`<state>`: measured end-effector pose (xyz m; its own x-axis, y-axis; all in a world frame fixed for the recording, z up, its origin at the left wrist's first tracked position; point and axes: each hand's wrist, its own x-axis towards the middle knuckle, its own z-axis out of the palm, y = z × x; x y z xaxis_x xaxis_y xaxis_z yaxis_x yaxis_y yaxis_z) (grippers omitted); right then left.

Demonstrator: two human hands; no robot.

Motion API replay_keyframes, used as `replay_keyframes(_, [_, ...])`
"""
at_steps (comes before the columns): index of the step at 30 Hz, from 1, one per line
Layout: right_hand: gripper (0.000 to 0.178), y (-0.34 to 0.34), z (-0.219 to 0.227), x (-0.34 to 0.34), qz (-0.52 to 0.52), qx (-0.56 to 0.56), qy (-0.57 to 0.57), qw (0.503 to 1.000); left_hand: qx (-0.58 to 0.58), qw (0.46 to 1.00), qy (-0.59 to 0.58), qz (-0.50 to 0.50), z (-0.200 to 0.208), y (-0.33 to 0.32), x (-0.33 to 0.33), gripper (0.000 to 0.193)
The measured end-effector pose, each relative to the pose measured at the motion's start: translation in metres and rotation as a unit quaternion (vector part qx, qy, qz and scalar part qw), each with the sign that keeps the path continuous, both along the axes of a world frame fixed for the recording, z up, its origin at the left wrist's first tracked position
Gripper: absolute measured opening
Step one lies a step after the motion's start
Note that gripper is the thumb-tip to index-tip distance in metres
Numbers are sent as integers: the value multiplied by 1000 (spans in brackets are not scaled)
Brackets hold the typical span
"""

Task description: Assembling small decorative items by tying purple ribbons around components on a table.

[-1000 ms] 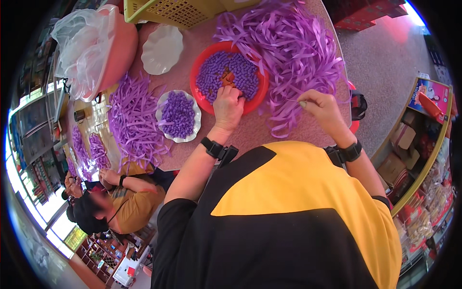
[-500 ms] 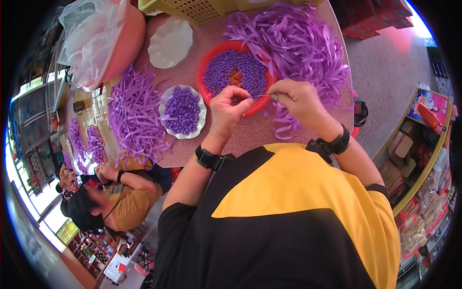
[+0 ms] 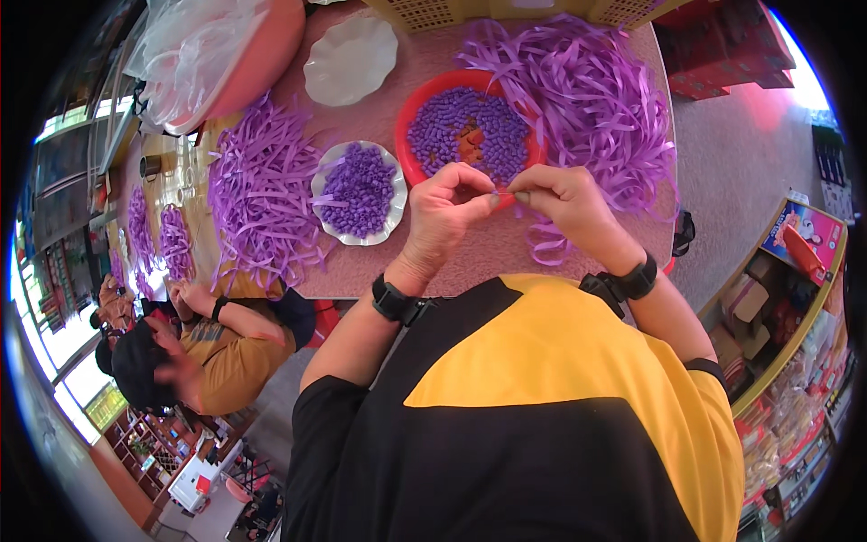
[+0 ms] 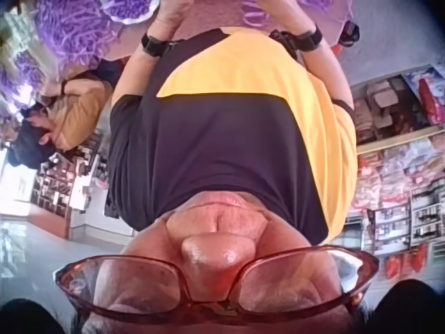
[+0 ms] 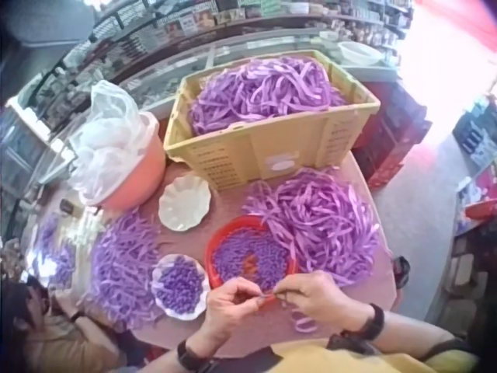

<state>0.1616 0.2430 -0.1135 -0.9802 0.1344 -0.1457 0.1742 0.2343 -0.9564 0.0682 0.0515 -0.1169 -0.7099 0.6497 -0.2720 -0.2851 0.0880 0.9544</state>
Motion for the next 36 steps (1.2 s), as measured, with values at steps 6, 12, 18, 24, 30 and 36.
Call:
replay_keyframes(6, [13, -24, 8, -11, 10, -130, -48, 990, 11, 999, -47, 21, -4, -14, 5, 15])
replay_keyframes(12, [12, -21, -1, -4, -20, -159, -67, 985, -117, 987, 99, 47, -32, -72, -13, 13])
replay_keyframes(18, [8, -26, -24, 3, -53, -177, -130, 974, -345, 813, 448, 139, -65, -125, -57, 12])
replay_keyframes(24, [9, -43, -27, -3, -17, -143, -107, 984, -391, 746, 531, 99, -74, -110, -68, 20])
replay_keyframes(30, [6, -49, -25, -4, -17, -156, -118, 980, -402, 742, 530, 78, -88, -114, -70, 16])
replay_keyframes(36, [9, -52, -27, -9, -3, -126, -130, 983, -386, 759, 517, 89, -87, -114, -68, 13])
